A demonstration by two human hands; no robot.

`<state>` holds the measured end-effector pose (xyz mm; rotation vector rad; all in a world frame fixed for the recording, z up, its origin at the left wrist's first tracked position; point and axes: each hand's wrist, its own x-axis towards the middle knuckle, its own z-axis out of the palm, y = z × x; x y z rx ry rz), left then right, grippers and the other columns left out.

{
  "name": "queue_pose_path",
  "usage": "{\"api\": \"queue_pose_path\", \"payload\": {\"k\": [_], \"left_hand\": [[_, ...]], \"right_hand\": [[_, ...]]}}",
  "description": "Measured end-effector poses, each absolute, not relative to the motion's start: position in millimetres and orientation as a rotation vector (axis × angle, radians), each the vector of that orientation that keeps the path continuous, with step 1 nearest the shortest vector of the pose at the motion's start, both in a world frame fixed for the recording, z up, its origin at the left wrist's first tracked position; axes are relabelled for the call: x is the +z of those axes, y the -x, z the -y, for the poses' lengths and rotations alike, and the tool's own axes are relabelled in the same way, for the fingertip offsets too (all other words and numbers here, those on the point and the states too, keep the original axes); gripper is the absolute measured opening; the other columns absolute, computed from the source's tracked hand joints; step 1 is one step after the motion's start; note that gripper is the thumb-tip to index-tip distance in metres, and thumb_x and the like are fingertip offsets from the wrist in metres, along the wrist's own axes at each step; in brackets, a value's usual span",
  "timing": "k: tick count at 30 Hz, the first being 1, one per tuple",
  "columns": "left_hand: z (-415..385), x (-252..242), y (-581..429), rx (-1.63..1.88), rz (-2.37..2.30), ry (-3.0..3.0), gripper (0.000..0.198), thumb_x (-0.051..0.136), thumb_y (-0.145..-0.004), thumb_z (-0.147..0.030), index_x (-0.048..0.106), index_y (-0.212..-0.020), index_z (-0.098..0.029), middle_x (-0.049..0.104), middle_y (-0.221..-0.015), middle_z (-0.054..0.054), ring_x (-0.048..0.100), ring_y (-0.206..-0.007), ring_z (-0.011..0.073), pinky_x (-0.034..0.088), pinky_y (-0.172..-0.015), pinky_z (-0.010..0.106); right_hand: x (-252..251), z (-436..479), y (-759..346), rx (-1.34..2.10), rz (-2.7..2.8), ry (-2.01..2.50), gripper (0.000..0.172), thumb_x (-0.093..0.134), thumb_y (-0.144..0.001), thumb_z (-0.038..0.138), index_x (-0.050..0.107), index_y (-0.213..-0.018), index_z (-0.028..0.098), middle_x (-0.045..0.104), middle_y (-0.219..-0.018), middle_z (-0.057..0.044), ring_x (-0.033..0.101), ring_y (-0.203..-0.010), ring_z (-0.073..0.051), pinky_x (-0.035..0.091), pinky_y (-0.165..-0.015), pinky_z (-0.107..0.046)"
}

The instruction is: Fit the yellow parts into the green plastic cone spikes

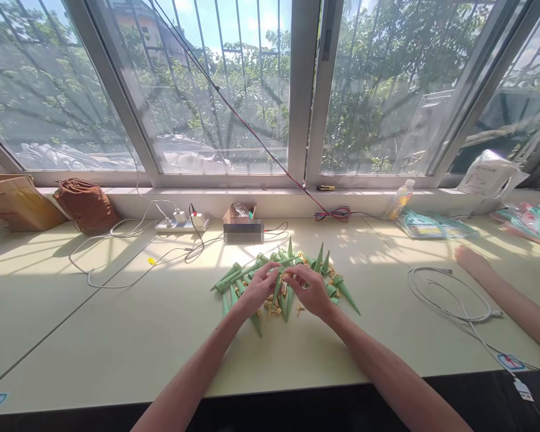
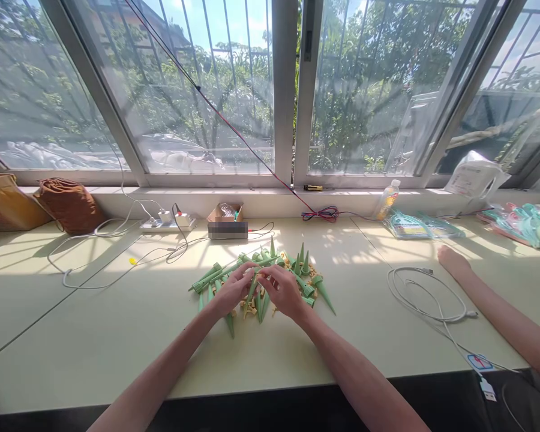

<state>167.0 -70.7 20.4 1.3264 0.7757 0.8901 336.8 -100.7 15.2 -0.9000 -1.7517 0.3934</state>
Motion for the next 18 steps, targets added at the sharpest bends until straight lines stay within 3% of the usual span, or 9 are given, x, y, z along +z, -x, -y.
{"api": "queue_pose_path", "payload": {"k": [12,18], "left_hand": [[75.8,25.2,-167.7,0.854,-0.805,-1.392,0.044,0.056,-0.087,-0.056,0.057,-0.114,-0.021,0.054,-0.061,-0.003,0.050,-0.047,0.0097,0.026,-0.040,0.018],[75.3,26.9,-167.8,0.900,-0.765,-1.321,0.046,0.061,-0.083,-0.056,0.056,-0.114,-0.022,0.048,-0.060,-0.006,0.052,-0.052,0.0106,0.043,-0.050,0.022]], "right_hand": [[15.7,102.4,-335.3,0.378,1.783,0.878,0.022,0.052,-0.095,0.037,0.069,-0.100,0.023,0.064,-0.079,-0.004,0.056,-0.060,-0.014,0.049,-0.057,-0.026],[14.6,100.7,-334.9,0.367,1.741,0.929,0.022,0.051,-0.095,0.035,0.068,-0.100,0.021,0.066,-0.082,-0.005,0.055,-0.059,-0.014,0.048,-0.056,-0.026]]}}
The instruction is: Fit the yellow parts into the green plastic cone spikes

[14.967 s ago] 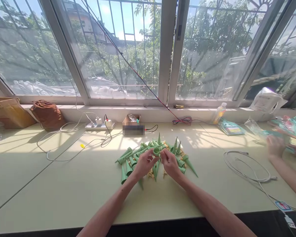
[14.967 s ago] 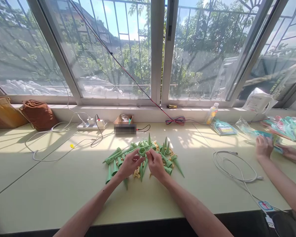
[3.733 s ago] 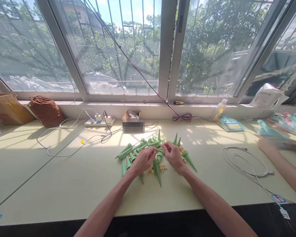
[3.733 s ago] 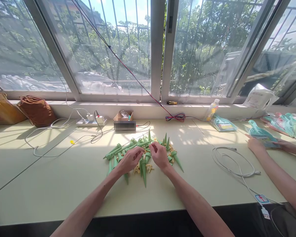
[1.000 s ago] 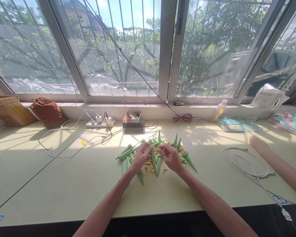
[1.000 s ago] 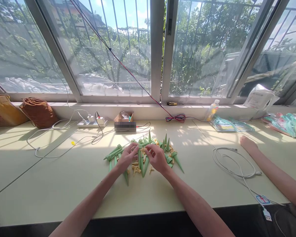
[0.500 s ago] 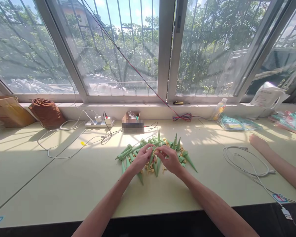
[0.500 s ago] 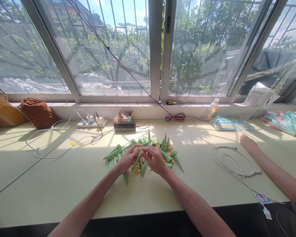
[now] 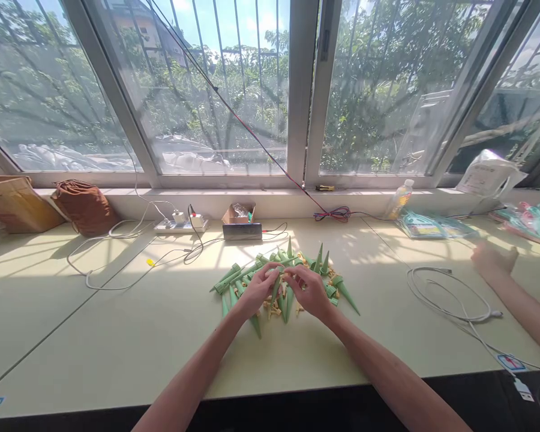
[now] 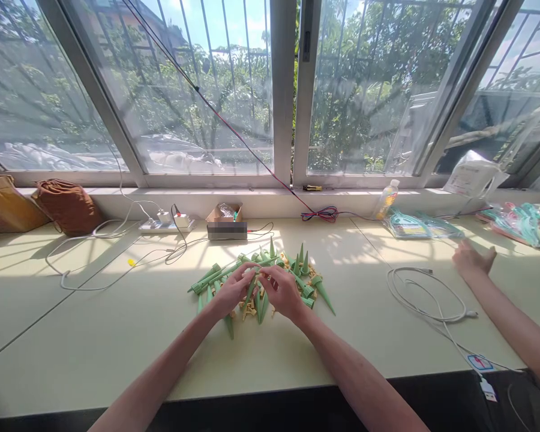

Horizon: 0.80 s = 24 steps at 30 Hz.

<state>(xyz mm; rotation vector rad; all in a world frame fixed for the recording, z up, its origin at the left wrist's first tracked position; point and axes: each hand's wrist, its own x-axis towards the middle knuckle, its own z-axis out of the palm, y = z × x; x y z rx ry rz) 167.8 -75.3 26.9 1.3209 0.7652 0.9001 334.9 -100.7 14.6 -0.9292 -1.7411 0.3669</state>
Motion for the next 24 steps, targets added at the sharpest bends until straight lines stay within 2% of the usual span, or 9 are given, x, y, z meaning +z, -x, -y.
{"api": "queue_pose_path", "payload": {"k": [5,8,12,19,24], "left_hand": [[74.2,25.7,-165.4,0.934,-0.773,-1.344,0.050,0.068,-0.080,-0.049,0.053,-0.120,-0.024,0.056,-0.081,-0.001,0.056,-0.060,0.0102,0.048,-0.056,0.023],[73.5,23.5,-163.9,0.930,-0.787,-1.401,0.054,0.072,-0.078,-0.044,0.051,-0.123,-0.023,0.055,-0.088,0.001,0.060,-0.065,0.0116,0.048,-0.059,0.023],[71.5,19.4,-162.7,0.945,-0.794,-1.447,0.052,0.072,-0.079,-0.043,0.050,-0.122,-0.023,0.053,-0.087,0.000,0.062,-0.068,0.0129,0.049,-0.062,0.024],[73.3,21.7,-162.3,0.944,-0.816,-1.507,0.048,0.069,-0.082,-0.041,0.047,-0.120,-0.022,0.056,-0.070,-0.003,0.062,-0.067,0.0153,0.048,-0.065,0.026],[74.2,24.8,-163.1,0.972,-0.856,-1.521,0.048,0.071,-0.079,-0.042,0.048,-0.117,-0.022,0.056,-0.070,-0.004,0.062,-0.066,0.0154,0.049,-0.063,0.026]], "right_hand": [[14.1,98.4,-335.7,0.383,1.659,0.999,0.022,0.051,-0.095,0.035,0.066,-0.097,0.019,0.067,-0.085,-0.005,0.056,-0.061,-0.014,0.047,-0.057,-0.026],[13.2,96.8,-336.8,0.402,1.629,1.037,0.023,0.051,-0.095,0.036,0.066,-0.097,0.019,0.067,-0.085,-0.005,0.056,-0.062,-0.015,0.046,-0.057,-0.026],[12.3,95.8,-337.4,0.415,1.633,1.046,0.023,0.051,-0.095,0.036,0.065,-0.097,0.018,0.066,-0.085,-0.005,0.055,-0.062,-0.015,0.046,-0.057,-0.026],[11.2,95.3,-336.9,0.449,1.636,1.044,0.022,0.051,-0.095,0.035,0.064,-0.097,0.018,0.065,-0.085,-0.005,0.054,-0.059,-0.013,0.045,-0.055,-0.025],[9.4,94.2,-338.0,0.501,1.649,1.032,0.022,0.052,-0.095,0.035,0.064,-0.100,0.017,0.066,-0.087,-0.006,0.057,-0.061,-0.014,0.046,-0.053,-0.024]]}}
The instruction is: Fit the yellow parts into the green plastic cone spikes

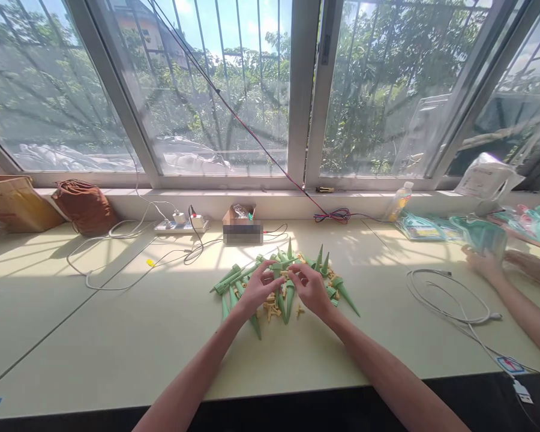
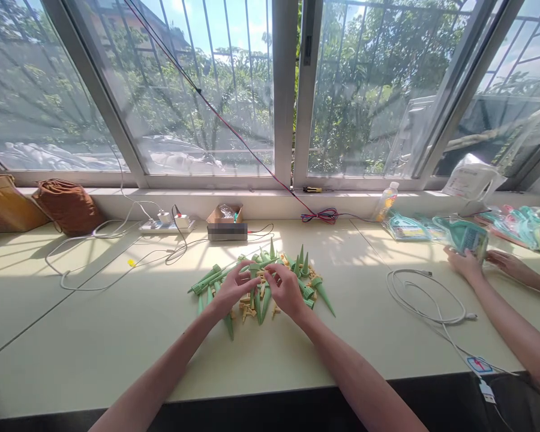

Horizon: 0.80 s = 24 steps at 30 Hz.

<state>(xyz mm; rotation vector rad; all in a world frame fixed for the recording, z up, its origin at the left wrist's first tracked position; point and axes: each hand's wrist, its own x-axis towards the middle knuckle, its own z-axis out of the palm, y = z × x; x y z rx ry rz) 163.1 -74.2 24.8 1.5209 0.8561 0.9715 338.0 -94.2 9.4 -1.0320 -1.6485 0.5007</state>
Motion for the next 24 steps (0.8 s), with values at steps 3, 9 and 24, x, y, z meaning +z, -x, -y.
{"api": "queue_pose_path", "payload": {"k": [3,9,24], "left_hand": [[72.6,22.5,-163.9,0.997,-0.872,-1.525,0.049,0.072,-0.079,-0.043,0.047,-0.116,-0.022,0.057,-0.073,-0.003,0.061,-0.064,0.0146,0.047,-0.057,0.023],[71.4,19.0,-164.1,1.017,-0.867,-1.546,0.051,0.072,-0.078,-0.044,0.046,-0.116,-0.023,0.055,-0.072,-0.004,0.057,-0.059,0.0129,0.045,-0.049,0.021],[74.3,21.8,-166.2,1.037,-0.881,-1.622,0.045,0.069,-0.081,-0.044,0.046,-0.114,-0.024,0.050,-0.068,-0.006,0.047,-0.051,0.0078,0.040,-0.044,0.018]], "right_hand": [[8.2,93.8,-338.4,0.517,1.641,1.040,0.022,0.052,-0.094,0.035,0.064,-0.100,0.018,0.066,-0.087,-0.006,0.058,-0.062,-0.014,0.046,-0.053,-0.024],[6.3,92.5,-338.2,0.563,1.624,1.038,0.021,0.053,-0.094,0.035,0.064,-0.100,0.018,0.067,-0.088,-0.007,0.059,-0.060,-0.014,0.047,-0.052,-0.024],[3.1,89.3,-337.9,0.567,1.637,1.043,0.022,0.054,-0.093,0.036,0.064,-0.099,0.018,0.067,-0.089,-0.007,0.058,-0.058,-0.013,0.047,-0.052,-0.025]]}}
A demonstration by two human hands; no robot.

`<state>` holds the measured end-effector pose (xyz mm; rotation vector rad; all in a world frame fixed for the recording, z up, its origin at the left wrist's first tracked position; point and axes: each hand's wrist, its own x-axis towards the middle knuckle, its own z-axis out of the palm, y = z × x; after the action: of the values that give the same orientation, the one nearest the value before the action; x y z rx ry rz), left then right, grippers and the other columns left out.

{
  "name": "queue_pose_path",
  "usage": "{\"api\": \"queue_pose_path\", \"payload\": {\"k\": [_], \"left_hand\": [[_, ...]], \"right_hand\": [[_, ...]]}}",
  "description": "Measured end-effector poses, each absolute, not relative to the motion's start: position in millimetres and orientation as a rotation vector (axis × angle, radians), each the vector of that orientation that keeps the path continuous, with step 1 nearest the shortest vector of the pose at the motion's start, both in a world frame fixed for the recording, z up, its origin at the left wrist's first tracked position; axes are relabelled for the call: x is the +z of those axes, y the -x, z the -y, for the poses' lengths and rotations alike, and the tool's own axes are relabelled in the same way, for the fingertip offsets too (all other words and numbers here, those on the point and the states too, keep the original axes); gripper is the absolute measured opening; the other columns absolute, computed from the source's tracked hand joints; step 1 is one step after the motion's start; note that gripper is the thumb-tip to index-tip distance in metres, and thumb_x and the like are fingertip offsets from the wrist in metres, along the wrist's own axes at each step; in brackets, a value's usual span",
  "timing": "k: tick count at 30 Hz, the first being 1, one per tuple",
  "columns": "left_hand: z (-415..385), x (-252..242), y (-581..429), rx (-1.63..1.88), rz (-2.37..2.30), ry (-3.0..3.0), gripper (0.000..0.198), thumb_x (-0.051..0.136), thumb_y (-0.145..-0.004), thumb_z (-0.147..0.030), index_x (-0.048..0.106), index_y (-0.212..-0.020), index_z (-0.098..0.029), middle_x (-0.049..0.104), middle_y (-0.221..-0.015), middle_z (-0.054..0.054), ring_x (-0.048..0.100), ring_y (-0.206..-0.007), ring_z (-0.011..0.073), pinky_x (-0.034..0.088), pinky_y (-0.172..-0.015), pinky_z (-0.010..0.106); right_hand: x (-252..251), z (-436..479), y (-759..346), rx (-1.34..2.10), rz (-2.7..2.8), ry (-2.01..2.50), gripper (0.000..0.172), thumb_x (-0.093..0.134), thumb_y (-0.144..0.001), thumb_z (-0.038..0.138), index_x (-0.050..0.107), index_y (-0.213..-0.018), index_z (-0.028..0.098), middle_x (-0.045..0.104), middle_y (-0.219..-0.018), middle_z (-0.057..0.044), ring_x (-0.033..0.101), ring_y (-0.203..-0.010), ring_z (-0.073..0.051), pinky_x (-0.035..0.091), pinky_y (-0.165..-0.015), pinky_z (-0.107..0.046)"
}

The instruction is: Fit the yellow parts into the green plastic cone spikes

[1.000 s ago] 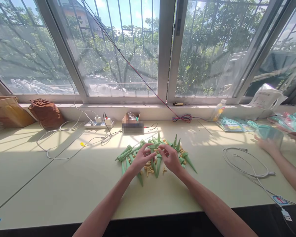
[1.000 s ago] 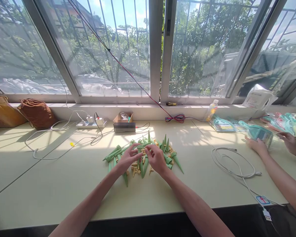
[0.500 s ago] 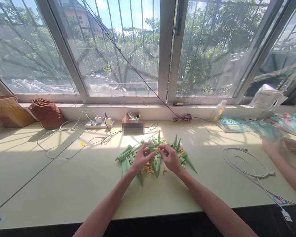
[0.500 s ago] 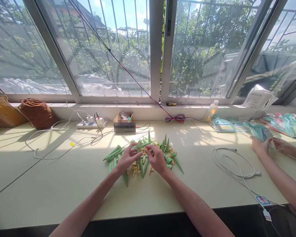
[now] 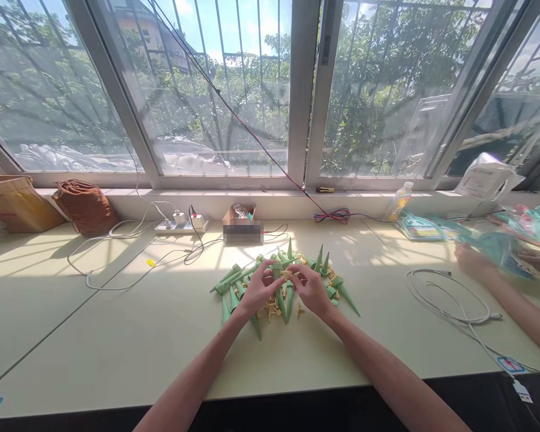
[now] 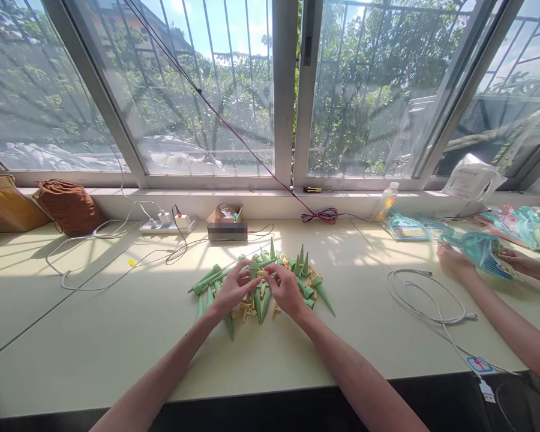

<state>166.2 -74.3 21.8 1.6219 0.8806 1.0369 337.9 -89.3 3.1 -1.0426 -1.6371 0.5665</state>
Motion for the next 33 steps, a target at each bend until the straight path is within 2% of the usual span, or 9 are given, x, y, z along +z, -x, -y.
{"api": "queue_pose_path", "payload": {"k": [5,9,15,18,23,33], "left_hand": [[76.1,24.3,-167.1,1.031,-0.889,-1.653,0.043,0.068,-0.082,-0.043,0.047,-0.114,-0.024,0.050,-0.070,-0.006,0.043,-0.050,0.0067,0.032,-0.043,0.017],[76.5,24.4,-168.1,1.045,-0.904,-1.674,0.044,0.068,-0.081,-0.044,0.048,-0.114,-0.024,0.051,-0.071,-0.005,0.044,-0.052,0.0078,0.033,-0.046,0.018],[77.2,24.1,-168.4,1.093,-0.920,-1.751,0.041,0.066,-0.082,-0.044,0.050,-0.113,-0.023,0.037,-0.061,-0.008,0.039,-0.052,0.0092,0.033,-0.049,0.020],[77.3,24.2,-168.0,1.099,-0.910,-1.772,0.041,0.065,-0.083,-0.043,0.049,-0.114,-0.022,0.037,-0.062,-0.008,0.039,-0.054,0.0094,0.034,-0.051,0.020],[77.6,25.8,-167.6,1.070,-0.900,-1.779,0.040,0.065,-0.083,-0.043,0.049,-0.113,-0.022,0.033,-0.064,-0.008,0.035,-0.052,0.0077,0.027,-0.047,0.018],[77.6,24.1,-167.1,1.062,-0.900,-1.799,0.042,0.063,-0.085,-0.044,0.048,-0.117,-0.022,0.033,-0.065,-0.007,0.032,-0.051,0.0075,0.026,-0.046,0.019]], "right_hand": [[4.6,89.6,-338.9,0.556,1.650,1.049,0.023,0.053,-0.093,0.036,0.065,-0.099,0.017,0.067,-0.091,-0.008,0.058,-0.060,-0.014,0.048,-0.053,-0.026],[5.3,89.9,-339.0,0.549,1.664,1.043,0.024,0.053,-0.094,0.037,0.064,-0.100,0.018,0.067,-0.091,-0.008,0.057,-0.059,-0.015,0.047,-0.052,-0.026],[5.1,90.0,-338.6,0.531,1.678,1.041,0.023,0.053,-0.093,0.037,0.064,-0.098,0.017,0.066,-0.088,-0.007,0.056,-0.058,-0.014,0.046,-0.051,-0.026],[5.1,89.6,-338.4,0.521,1.682,1.045,0.022,0.054,-0.093,0.036,0.064,-0.096,0.017,0.066,-0.086,-0.006,0.055,-0.058,-0.014,0.045,-0.052,-0.025],[6.2,89.6,-338.2,0.503,1.696,1.047,0.022,0.053,-0.094,0.036,0.065,-0.093,0.017,0.067,-0.086,-0.006,0.056,-0.060,-0.014,0.047,-0.056,-0.026],[7.0,90.9,-339.5,0.511,1.692,1.050,0.026,0.053,-0.094,0.039,0.065,-0.099,0.017,0.066,-0.085,-0.007,0.057,-0.061,-0.015,0.047,-0.055,-0.026]]}}
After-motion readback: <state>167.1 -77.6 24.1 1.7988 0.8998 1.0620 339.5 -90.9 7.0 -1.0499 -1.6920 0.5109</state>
